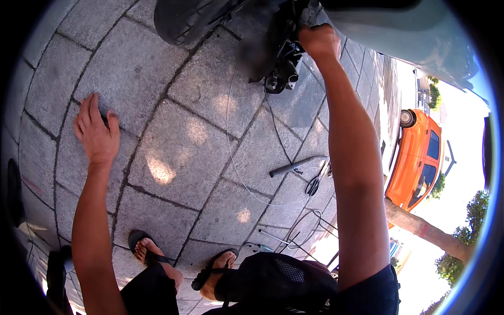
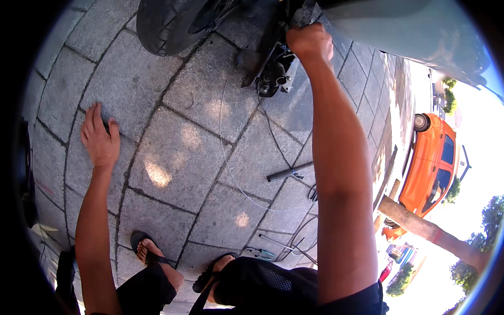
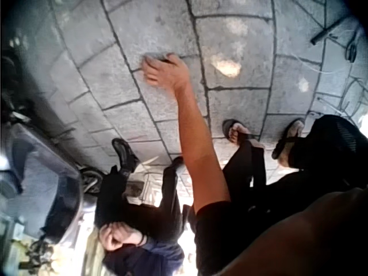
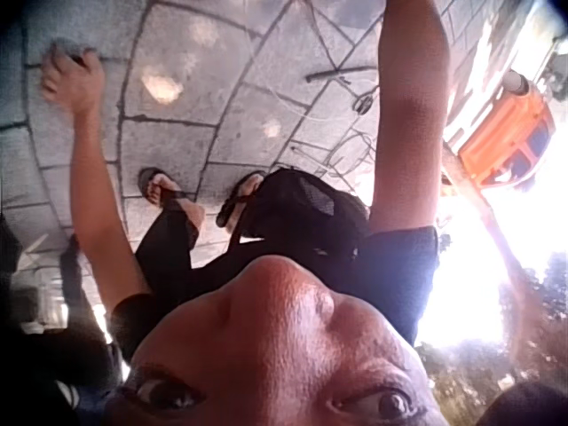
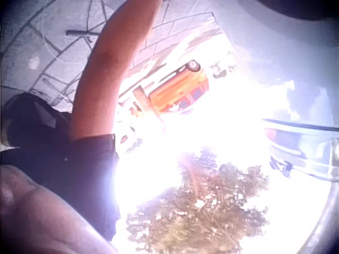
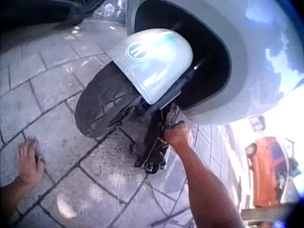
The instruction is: The person uses a hammer to strike and adjust a metal bracket attached to the front wheel assembly of a light blue scooter. They repeatedly hit the bracket while holding it with their left hand, occasionally repositioning the tool and the bracket. The task appears to involve mechanical adjustment or repair of the scooter's front suspension or brake components.
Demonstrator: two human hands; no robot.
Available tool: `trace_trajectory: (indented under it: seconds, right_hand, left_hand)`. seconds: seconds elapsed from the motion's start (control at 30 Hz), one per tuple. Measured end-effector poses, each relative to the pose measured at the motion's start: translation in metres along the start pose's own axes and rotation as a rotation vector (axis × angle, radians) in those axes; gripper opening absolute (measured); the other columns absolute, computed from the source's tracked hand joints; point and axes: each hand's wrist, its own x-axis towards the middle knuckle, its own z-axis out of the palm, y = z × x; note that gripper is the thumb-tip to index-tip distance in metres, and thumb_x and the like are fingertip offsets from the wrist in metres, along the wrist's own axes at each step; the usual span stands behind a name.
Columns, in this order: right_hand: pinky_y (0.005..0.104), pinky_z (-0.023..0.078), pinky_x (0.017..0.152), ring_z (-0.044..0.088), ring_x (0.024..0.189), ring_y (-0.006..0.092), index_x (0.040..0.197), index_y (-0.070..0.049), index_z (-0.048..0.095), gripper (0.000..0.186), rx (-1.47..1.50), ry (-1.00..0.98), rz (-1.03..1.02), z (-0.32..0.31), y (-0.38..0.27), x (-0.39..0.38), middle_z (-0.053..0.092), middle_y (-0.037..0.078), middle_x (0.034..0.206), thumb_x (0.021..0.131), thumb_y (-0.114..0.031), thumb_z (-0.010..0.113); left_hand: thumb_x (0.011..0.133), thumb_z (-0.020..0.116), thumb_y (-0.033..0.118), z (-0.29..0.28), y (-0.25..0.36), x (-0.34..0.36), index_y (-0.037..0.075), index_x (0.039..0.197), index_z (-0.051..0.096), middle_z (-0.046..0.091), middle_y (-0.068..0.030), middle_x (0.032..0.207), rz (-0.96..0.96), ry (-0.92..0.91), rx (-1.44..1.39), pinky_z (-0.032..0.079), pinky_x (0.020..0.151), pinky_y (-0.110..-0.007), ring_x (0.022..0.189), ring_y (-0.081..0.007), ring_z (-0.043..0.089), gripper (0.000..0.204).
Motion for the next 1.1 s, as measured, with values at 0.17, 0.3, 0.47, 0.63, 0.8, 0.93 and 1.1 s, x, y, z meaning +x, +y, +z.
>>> trace_trajectory:
  seconds: [0.17,0.3,0.47,0.63,0.8,0.93,1.1]
  right_hand:
    - [0.0476,0.053,0.111,0.067,0.131,0.0432,0.13,0.002,0.072,0.062,0.07,-0.071,0.069,-0.009,0.005,-0.007,0.07,0.03,0.137,0.089,-0.045,0.07]
    - [0.0469,0.054,0.11,0.067,0.131,0.0422,0.128,0.001,0.074,0.056,0.09,-0.076,-0.016,-0.002,0.003,-0.012,0.07,0.029,0.136,0.091,-0.042,0.07]
    - [0.0511,0.058,0.1,0.072,0.117,0.0436,0.115,0.002,0.076,0.048,0.049,-0.04,-0.157,-0.008,-0.007,0.019,0.075,0.03,0.117,0.091,-0.039,0.074]
    - [0.0494,0.057,0.102,0.07,0.121,0.0429,0.121,0.001,0.075,0.05,0.079,-0.05,-0.204,-0.003,0.018,0.04,0.074,0.031,0.12,0.09,-0.039,0.072]
    - [0.0503,0.057,0.103,0.07,0.122,0.0445,0.137,-0.002,0.066,0.06,0.063,-0.09,-0.174,-0.017,0.019,0.023,0.073,0.03,0.126,0.093,-0.043,0.07]
    - [0.0505,0.051,0.11,0.065,0.129,0.0448,0.145,-0.001,0.057,0.074,0.286,0.068,-0.149,-0.012,0.035,-0.049,0.069,0.026,0.138,0.095,-0.053,0.072]
    - [0.0477,0.045,0.113,0.063,0.13,0.0384,0.15,-0.005,0.054,0.06,0.476,0.13,-0.077,0.041,0.153,-0.209,0.068,0.02,0.136,0.103,-0.038,0.07]
  left_hand:
    - [0.107,0.052,0.034,0.002,-0.002,0.001,0.01,0.163,0.042,0.043,-0.0115,0.166,0.02,0.033,-0.019,0.019,0.13,-0.055,0.157,-0.0315,0.035,0.062]
    - [0.106,0.052,0.034,0.003,-0.001,0.002,0.008,0.162,0.042,0.044,-0.0123,0.165,0.047,0.062,0.013,0.021,0.129,-0.055,0.156,-0.0325,0.037,0.062]
    - [0.105,0.051,0.034,0.004,0.006,0.004,0.005,0.159,0.044,0.046,-0.0125,0.164,0.058,0.059,0.018,0.022,0.129,-0.056,0.158,-0.0327,0.035,0.062]
    - [0.105,0.051,0.035,0.001,0.002,0.004,0.006,0.159,0.045,0.046,-0.0129,0.164,0.061,0.066,-0.008,0.022,0.128,-0.056,0.157,-0.0342,0.036,0.062]
    - [0.105,0.051,0.036,0.006,0.004,0.002,0.006,0.159,0.045,0.046,-0.0144,0.164,0.068,0.052,-0.008,0.021,0.128,-0.056,0.156,-0.0363,0.037,0.062]
    - [0.105,0.051,0.036,0.006,0.006,-0.001,0.005,0.159,0.046,0.046,-0.0156,0.163,0.065,0.047,-0.003,0.022,0.127,-0.057,0.155,-0.0382,0.037,0.062]
    - [0.103,0.053,0.034,0.001,0.003,-0.001,0.004,0.158,0.046,0.046,-0.0177,0.163,0.064,0.043,0.029,0.025,0.125,-0.056,0.153,-0.0397,0.038,0.063]
